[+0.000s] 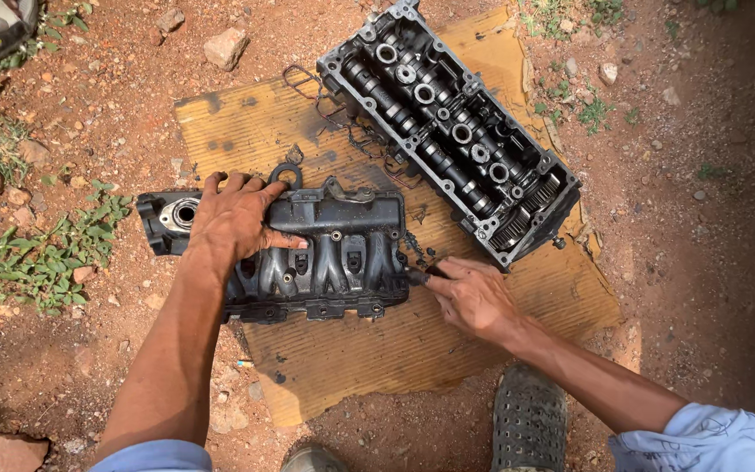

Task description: The person works on an intake manifold and a cylinder head, using a small pick-like tool and their hands to clean channels and remove debris from the surfaces while the parts rest on cardboard on the ground.

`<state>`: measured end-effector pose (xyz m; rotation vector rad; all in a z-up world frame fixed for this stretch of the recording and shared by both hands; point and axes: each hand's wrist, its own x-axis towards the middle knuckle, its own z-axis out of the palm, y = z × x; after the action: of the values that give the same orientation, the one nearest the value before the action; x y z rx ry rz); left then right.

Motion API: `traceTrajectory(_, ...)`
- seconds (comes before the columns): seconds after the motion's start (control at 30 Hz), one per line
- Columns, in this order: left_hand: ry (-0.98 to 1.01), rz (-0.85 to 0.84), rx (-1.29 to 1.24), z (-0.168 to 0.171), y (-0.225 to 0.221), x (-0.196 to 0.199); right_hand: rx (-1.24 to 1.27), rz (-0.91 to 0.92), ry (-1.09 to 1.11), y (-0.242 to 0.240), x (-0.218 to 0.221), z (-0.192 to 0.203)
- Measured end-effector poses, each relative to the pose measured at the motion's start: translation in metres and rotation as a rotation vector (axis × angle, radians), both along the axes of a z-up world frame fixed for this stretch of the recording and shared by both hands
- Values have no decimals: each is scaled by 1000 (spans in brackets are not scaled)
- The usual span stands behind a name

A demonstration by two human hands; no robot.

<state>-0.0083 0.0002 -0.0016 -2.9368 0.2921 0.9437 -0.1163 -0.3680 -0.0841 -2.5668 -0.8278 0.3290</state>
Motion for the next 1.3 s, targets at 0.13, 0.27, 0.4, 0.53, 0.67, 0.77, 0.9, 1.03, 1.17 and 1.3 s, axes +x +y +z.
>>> traceTrajectory(0.13, -37, -24, -2, -6, 1, -3, 20, 57, -27, 4, -8, -2)
traceTrajectory(0.27, -44, -35, -5, -7, 4, 3, 4, -7, 67, 14, 1, 21)
traceTrajectory(0.4, -49, -29, -4, -3, 4, 8, 53, 106, -298, 24, 0, 40)
traceTrajectory(0.53, -69, -19, -31, -11, 7, -1, 29, -15, -3, 24, -3, 34)
traceTrajectory(0.67, -87, -43, -6, -19, 8, 1, 6, -16, 7, 24, -13, 28)
traceTrajectory(0.77, -162, -57, -60, -20, 11, -2, 22, -70, -68, 21, -14, 30)
traceTrajectory(0.9, -183, 5, -37, -17, 12, -11, -60, -41, -24, 26, -6, 44)
traceTrajectory(1.03, -331, 192, -61, -16, 30, -37, 139, -410, 387, 31, 17, 77)
traceTrajectory(1.17, -303, 499, 19, -8, 35, -60, 289, -714, 889, 46, 46, 94)
traceTrajectory(1.3, -60, 800, -55, -5, 39, -75, 842, -712, 1010, 53, 51, 87)
